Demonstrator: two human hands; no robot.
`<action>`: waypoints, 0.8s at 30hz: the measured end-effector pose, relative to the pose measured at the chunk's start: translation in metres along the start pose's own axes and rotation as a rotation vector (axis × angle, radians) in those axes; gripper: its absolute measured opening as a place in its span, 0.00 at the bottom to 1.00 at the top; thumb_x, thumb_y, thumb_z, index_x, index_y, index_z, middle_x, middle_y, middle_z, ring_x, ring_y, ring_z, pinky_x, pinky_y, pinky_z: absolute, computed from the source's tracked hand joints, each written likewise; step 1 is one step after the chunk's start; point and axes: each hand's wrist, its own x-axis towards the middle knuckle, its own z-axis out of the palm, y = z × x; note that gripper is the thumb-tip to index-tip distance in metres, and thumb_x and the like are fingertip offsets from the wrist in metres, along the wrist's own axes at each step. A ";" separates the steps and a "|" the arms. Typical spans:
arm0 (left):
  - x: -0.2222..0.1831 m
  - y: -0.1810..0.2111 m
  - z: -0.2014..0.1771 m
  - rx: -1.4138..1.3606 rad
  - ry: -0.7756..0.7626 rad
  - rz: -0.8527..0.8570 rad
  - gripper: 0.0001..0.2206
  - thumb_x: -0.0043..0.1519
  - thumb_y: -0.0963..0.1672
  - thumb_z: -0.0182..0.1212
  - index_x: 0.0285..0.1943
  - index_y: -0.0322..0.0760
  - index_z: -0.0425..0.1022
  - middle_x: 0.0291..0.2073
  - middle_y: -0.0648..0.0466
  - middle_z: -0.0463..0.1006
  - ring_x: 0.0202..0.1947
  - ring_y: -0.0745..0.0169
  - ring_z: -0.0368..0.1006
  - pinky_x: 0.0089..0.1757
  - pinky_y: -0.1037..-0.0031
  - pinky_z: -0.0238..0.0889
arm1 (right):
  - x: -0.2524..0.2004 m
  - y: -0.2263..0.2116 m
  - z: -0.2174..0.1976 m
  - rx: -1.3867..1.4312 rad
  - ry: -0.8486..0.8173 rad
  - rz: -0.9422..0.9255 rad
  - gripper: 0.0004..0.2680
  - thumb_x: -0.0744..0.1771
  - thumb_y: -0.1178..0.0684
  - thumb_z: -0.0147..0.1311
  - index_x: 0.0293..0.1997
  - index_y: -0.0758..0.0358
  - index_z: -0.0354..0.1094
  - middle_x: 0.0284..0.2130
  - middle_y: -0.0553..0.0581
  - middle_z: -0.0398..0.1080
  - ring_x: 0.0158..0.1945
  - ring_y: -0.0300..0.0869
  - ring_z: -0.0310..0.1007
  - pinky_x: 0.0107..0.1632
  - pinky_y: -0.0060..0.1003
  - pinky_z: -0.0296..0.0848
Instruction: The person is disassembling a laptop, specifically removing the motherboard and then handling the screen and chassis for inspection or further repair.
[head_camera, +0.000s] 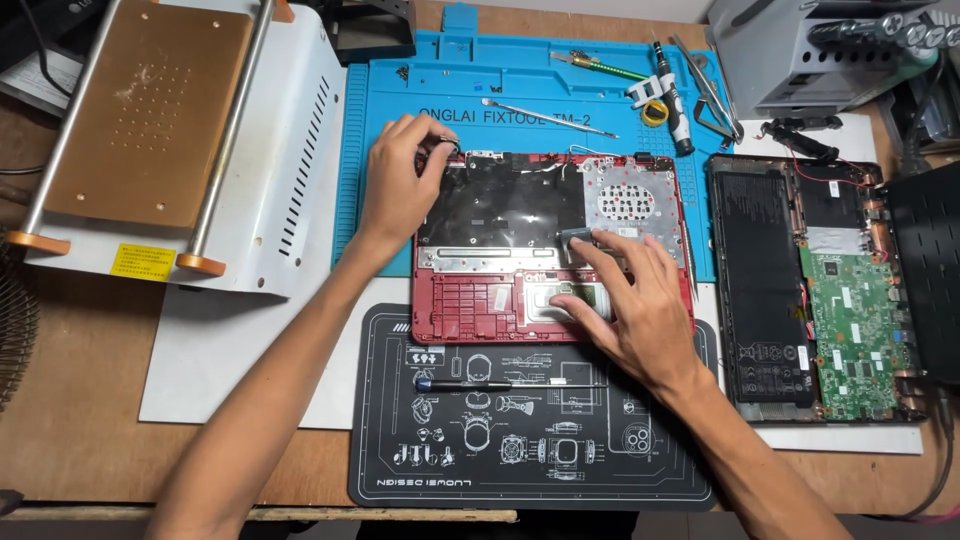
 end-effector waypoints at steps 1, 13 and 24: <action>-0.001 -0.001 0.000 0.000 -0.001 -0.001 0.03 0.66 0.37 0.60 0.44 0.37 0.76 0.32 0.52 0.73 0.37 0.50 0.71 0.42 0.61 0.63 | 0.000 0.000 0.000 0.001 -0.001 0.001 0.20 0.67 0.38 0.61 0.63 0.52 0.69 0.55 0.58 0.69 0.57 0.50 0.73 0.67 0.55 0.62; 0.001 0.012 -0.010 -0.235 0.025 -0.175 0.08 0.71 0.40 0.52 0.49 0.44 0.79 0.36 0.52 0.78 0.40 0.57 0.74 0.43 0.68 0.63 | -0.005 -0.004 0.007 -0.006 0.097 -0.100 0.17 0.66 0.43 0.63 0.59 0.52 0.73 0.60 0.60 0.65 0.63 0.54 0.69 0.68 0.54 0.63; -0.004 0.007 -0.006 -0.069 -0.083 -0.010 0.09 0.63 0.43 0.68 0.50 0.46 0.77 0.39 0.56 0.71 0.44 0.53 0.69 0.50 0.61 0.59 | -0.012 -0.032 0.009 0.161 -0.001 -0.449 0.07 0.66 0.46 0.63 0.46 0.50 0.77 0.43 0.52 0.76 0.50 0.44 0.76 0.63 0.52 0.66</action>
